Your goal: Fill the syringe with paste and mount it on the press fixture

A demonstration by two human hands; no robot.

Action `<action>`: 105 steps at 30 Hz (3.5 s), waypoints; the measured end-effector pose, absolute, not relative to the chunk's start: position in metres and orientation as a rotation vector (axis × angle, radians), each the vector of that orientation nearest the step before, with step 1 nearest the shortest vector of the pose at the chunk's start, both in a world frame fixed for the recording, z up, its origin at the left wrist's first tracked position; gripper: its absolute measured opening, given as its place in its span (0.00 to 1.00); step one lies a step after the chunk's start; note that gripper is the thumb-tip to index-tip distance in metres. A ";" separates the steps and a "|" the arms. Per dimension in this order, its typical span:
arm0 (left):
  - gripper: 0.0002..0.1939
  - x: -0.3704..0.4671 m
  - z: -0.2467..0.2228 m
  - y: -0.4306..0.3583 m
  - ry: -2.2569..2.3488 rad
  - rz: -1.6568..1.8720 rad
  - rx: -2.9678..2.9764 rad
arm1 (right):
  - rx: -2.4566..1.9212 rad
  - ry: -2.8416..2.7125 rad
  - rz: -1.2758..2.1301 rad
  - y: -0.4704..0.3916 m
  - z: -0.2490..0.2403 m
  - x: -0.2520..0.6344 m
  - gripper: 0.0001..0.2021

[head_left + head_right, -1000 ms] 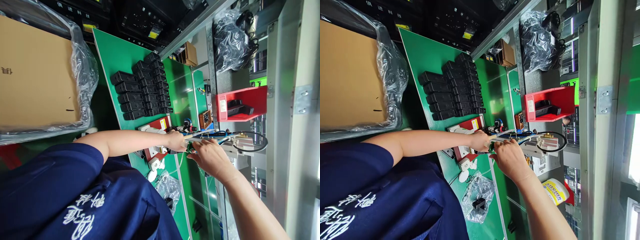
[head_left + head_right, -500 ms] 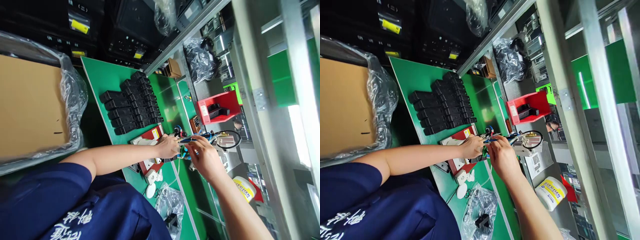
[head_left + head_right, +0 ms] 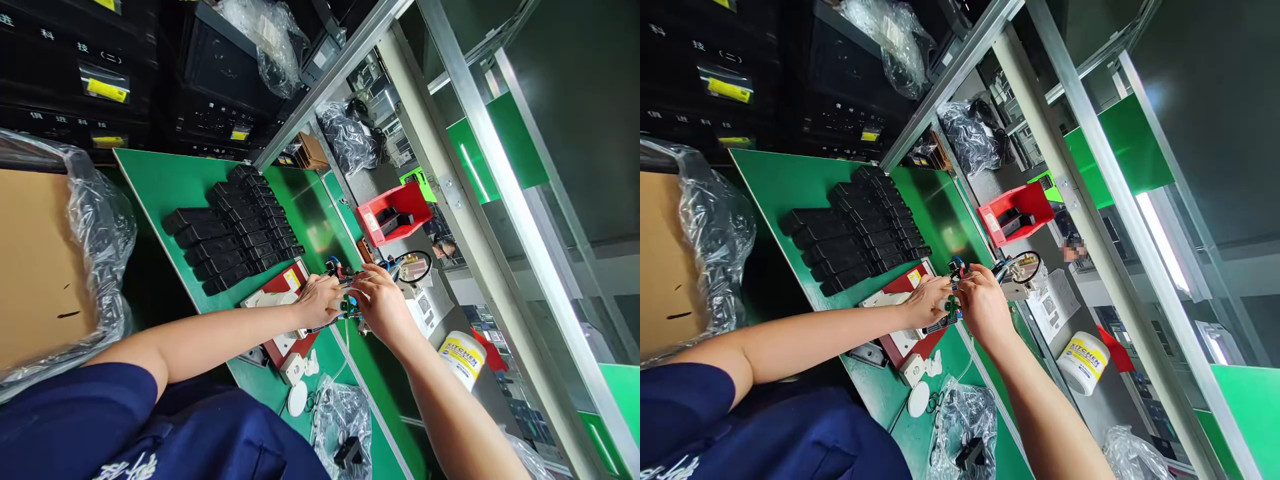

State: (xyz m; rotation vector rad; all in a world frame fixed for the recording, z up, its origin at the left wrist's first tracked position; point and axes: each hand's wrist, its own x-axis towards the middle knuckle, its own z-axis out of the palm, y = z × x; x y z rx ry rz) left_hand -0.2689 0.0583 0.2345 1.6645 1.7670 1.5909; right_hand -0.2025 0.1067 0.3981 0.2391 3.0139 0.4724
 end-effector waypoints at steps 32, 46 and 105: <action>0.13 -0.251 0.228 0.061 2.027 1.541 1.368 | -0.324 2.829 0.701 0.111 0.426 -0.183 0.12; 0.19 -0.254 0.214 0.062 2.026 1.566 1.563 | -0.445 2.565 0.884 0.106 0.419 -0.197 0.07; 0.13 -0.269 0.191 0.071 1.792 1.304 1.270 | 0.141 1.802 0.729 0.110 0.337 -0.251 0.13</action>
